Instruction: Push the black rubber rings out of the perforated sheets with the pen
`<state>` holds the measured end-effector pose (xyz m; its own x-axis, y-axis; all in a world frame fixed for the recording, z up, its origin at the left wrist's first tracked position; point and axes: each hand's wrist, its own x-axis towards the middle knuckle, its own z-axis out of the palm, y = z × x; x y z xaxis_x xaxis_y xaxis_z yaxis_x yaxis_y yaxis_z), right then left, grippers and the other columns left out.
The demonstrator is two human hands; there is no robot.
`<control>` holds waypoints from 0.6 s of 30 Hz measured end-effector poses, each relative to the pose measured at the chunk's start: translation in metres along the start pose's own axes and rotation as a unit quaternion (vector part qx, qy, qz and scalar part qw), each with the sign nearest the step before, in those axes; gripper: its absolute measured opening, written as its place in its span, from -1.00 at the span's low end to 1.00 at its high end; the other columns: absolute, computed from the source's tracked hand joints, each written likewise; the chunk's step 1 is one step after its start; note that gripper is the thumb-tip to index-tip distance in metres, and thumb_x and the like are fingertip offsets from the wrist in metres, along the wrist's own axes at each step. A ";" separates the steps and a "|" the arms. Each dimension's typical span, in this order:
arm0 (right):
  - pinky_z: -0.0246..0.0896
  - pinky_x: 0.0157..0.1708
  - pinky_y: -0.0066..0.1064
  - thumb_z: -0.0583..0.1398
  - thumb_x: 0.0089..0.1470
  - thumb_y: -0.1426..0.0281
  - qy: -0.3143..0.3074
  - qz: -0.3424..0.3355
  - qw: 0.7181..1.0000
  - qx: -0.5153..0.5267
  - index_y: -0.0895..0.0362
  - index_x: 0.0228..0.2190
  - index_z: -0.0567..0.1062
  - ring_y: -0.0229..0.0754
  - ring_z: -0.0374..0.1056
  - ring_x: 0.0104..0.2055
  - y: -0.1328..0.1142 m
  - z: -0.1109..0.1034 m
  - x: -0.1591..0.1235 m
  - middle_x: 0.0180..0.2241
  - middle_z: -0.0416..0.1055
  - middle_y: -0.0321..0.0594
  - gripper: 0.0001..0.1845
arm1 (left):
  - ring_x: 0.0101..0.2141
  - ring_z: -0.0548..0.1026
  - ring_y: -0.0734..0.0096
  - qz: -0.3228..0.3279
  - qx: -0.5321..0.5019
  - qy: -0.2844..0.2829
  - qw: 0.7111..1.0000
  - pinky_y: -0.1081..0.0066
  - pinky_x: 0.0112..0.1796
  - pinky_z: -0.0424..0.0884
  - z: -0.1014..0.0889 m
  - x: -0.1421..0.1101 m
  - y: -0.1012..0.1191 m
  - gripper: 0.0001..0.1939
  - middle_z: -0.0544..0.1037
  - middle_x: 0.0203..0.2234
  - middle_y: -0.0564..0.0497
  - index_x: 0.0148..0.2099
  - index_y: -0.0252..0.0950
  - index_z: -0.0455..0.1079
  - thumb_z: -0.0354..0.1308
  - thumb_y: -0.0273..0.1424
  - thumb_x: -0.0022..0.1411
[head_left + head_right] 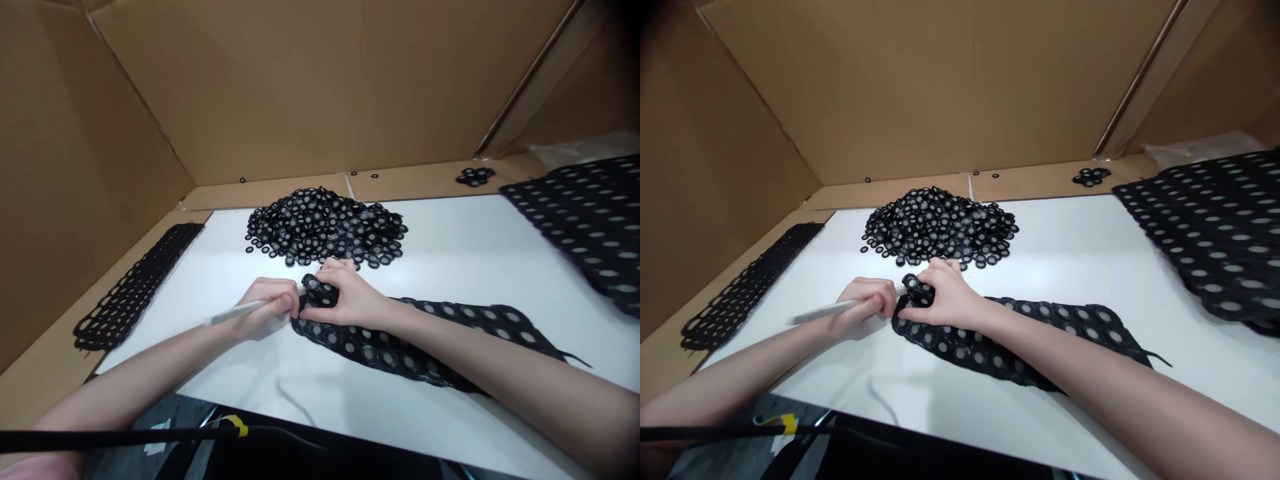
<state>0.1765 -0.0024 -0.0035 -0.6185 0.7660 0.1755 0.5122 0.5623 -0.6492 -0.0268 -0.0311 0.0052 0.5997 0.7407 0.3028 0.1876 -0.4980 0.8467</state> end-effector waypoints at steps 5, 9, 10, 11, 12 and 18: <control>-0.06 -0.11 -0.22 0.35 -0.15 0.21 -0.021 0.001 1.000 -0.004 0.16 -0.53 0.42 -0.15 0.17 -0.27 0.000 -0.001 0.000 -0.46 0.22 -0.29 -0.70 | -0.54 0.30 0.47 0.002 -0.016 -0.012 1.000 0.44 -0.46 0.19 0.000 0.001 0.001 -0.52 0.38 -0.57 -0.04 -0.49 -0.39 0.37 -0.09 -0.20 0.35; -0.08 -0.10 -0.22 0.35 -0.14 0.23 -0.026 0.009 1.000 0.000 0.17 -0.57 0.39 -0.15 0.18 -0.26 -0.001 -0.002 0.000 -0.45 0.22 -0.29 -0.69 | -0.65 0.18 0.53 -0.036 -0.148 0.045 0.987 0.45 -0.58 0.02 -0.003 0.001 -0.003 -0.49 0.23 -0.73 0.03 -0.63 -0.40 0.30 0.04 -0.16 0.26; -0.08 -0.10 -0.23 0.36 -0.14 0.24 -0.026 0.010 1.000 0.001 0.17 -0.58 0.38 -0.15 0.18 -0.26 -0.001 -0.002 0.000 -0.45 0.22 -0.29 -0.68 | -0.67 0.15 0.53 -0.050 -0.176 0.047 0.982 0.44 -0.59 -0.01 -0.004 0.001 -0.004 -0.48 0.20 -0.76 0.05 -0.65 -0.40 0.29 0.06 -0.15 0.24; -0.08 -0.10 -0.23 0.36 -0.14 0.25 -0.026 0.011 1.000 0.002 0.17 -0.59 0.38 -0.16 0.18 -0.26 -0.002 -0.002 0.000 -0.46 0.22 -0.30 -0.68 | -0.68 0.14 0.53 -0.062 -0.195 0.041 0.978 0.44 -0.59 -0.02 -0.004 0.001 -0.005 -0.47 0.18 -0.77 0.05 -0.67 -0.40 0.27 0.08 -0.13 0.22; -0.08 -0.10 -0.23 0.36 -0.14 0.25 -0.026 0.013 1.000 0.004 0.16 -0.59 0.37 -0.16 0.18 -0.27 -0.002 -0.002 0.000 -0.47 0.21 -0.30 -0.68 | -0.68 0.15 0.52 -0.071 -0.205 0.031 0.976 0.43 -0.59 -0.01 -0.003 0.001 -0.006 -0.46 0.18 -0.77 0.04 -0.68 -0.40 0.27 0.09 -0.12 0.21; -0.09 -0.09 -0.23 0.37 -0.15 0.27 -0.032 0.022 0.999 0.021 0.17 -0.63 0.32 -0.18 0.18 -0.29 -0.003 -0.002 0.001 -0.49 0.15 -0.35 -0.64 | -0.67 0.18 0.50 -0.074 -0.193 0.019 0.978 0.41 -0.59 0.02 0.001 0.003 -0.002 -0.45 0.23 -0.76 0.00 -0.67 -0.40 0.30 0.09 -0.10 0.20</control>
<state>0.1757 -0.0021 0.0004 -0.6340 0.7671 0.0985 0.5148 0.5137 -0.6864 -0.0242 -0.0285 0.0041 0.5573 0.8116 0.1751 -0.0418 -0.1832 0.9822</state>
